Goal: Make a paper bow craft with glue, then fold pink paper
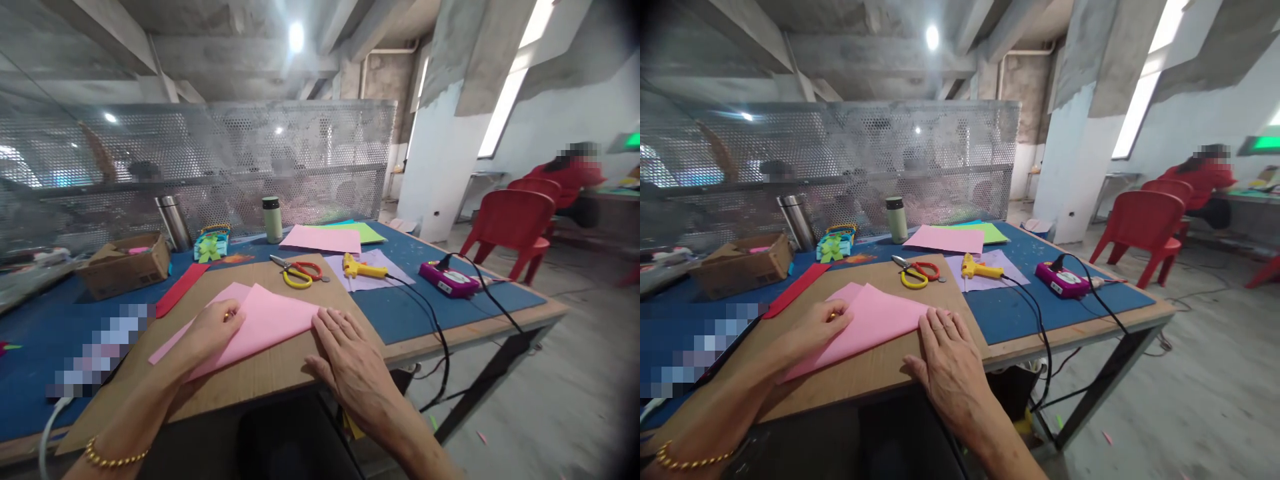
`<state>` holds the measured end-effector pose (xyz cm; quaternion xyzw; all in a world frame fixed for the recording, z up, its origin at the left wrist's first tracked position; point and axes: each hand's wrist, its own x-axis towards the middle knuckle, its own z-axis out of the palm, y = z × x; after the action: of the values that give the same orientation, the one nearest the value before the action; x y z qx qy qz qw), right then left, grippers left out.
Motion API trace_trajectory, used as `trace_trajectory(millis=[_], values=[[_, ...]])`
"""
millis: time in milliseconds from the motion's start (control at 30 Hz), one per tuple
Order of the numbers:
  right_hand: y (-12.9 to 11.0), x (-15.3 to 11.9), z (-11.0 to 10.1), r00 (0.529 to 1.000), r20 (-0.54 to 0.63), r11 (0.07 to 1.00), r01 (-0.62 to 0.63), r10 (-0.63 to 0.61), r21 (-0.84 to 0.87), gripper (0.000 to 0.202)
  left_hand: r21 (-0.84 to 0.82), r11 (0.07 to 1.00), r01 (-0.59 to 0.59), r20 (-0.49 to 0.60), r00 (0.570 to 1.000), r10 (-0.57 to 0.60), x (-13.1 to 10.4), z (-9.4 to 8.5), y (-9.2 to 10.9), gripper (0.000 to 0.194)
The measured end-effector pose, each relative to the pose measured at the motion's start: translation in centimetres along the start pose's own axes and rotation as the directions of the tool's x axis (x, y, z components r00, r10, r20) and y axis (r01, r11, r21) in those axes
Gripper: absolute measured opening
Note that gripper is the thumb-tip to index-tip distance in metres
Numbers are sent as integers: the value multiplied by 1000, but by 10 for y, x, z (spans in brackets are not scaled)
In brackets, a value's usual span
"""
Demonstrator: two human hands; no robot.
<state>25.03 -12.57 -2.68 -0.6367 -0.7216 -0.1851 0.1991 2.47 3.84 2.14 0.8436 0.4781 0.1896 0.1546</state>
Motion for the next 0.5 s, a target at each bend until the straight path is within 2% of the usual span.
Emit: trace_trajectory(millis=[200, 500], values=[[-2, -2, 1, 999, -20, 999, -33, 33, -5, 61, -44, 999, 1, 21, 1000, 0, 6, -6, 7, 26], [-1, -3, 2, 999, -11, 999, -37, 37, -6, 64, -89, 996, -21, 59, 998, 26, 11, -4, 6, 27]])
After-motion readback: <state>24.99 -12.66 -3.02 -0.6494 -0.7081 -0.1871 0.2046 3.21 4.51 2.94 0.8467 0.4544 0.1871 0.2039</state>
